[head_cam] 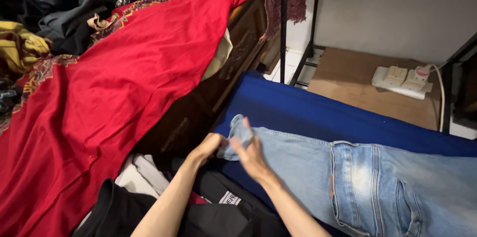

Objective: Folding a black t-shirt, blue jeans, and tan trousers on a low surface in a bedroom.

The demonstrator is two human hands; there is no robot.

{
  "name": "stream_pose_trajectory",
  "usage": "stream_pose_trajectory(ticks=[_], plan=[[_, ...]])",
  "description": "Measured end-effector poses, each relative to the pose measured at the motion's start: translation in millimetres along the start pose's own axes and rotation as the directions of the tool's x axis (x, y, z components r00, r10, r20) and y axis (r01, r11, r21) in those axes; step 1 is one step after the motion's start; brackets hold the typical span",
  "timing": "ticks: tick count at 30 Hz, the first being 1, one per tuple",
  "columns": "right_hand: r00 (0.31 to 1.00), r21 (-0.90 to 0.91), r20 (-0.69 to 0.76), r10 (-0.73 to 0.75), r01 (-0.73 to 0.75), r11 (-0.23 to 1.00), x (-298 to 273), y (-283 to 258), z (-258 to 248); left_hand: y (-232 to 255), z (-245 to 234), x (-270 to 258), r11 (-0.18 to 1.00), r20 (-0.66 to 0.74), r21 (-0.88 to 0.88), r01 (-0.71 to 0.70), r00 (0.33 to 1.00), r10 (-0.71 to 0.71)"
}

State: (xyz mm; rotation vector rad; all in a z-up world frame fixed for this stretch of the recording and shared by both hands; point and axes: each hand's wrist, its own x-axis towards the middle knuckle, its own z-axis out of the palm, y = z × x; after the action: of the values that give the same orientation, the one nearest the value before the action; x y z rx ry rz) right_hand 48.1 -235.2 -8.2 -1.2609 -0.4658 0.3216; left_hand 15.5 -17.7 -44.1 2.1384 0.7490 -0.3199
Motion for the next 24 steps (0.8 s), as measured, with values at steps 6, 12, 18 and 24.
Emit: stream_pose_trajectory(ticks=[6,12,18,24], plan=[[0.931,-0.579,0.350,0.100,0.132,0.805,-25,22,-7,-44,14,30,0.970,-0.318,0.158,0.186,0.939,-0.129],[0.974,-0.880,0.212,-0.086,0.228,0.417,-13,26,-34,-6,24,20,0.825,0.057,-0.551,0.123,0.992,-0.110],[0.990,-0.878,0.128,0.050,0.090,0.470,17,-5,-77,47,-2,-24,0.827,0.230,-0.524,0.202,0.969,-0.091],[0.970,-0.981,-0.046,0.237,-0.088,0.172,-34,-88,-119,61,-5,-29,0.866,0.326,-0.400,0.300,0.930,-0.172]])
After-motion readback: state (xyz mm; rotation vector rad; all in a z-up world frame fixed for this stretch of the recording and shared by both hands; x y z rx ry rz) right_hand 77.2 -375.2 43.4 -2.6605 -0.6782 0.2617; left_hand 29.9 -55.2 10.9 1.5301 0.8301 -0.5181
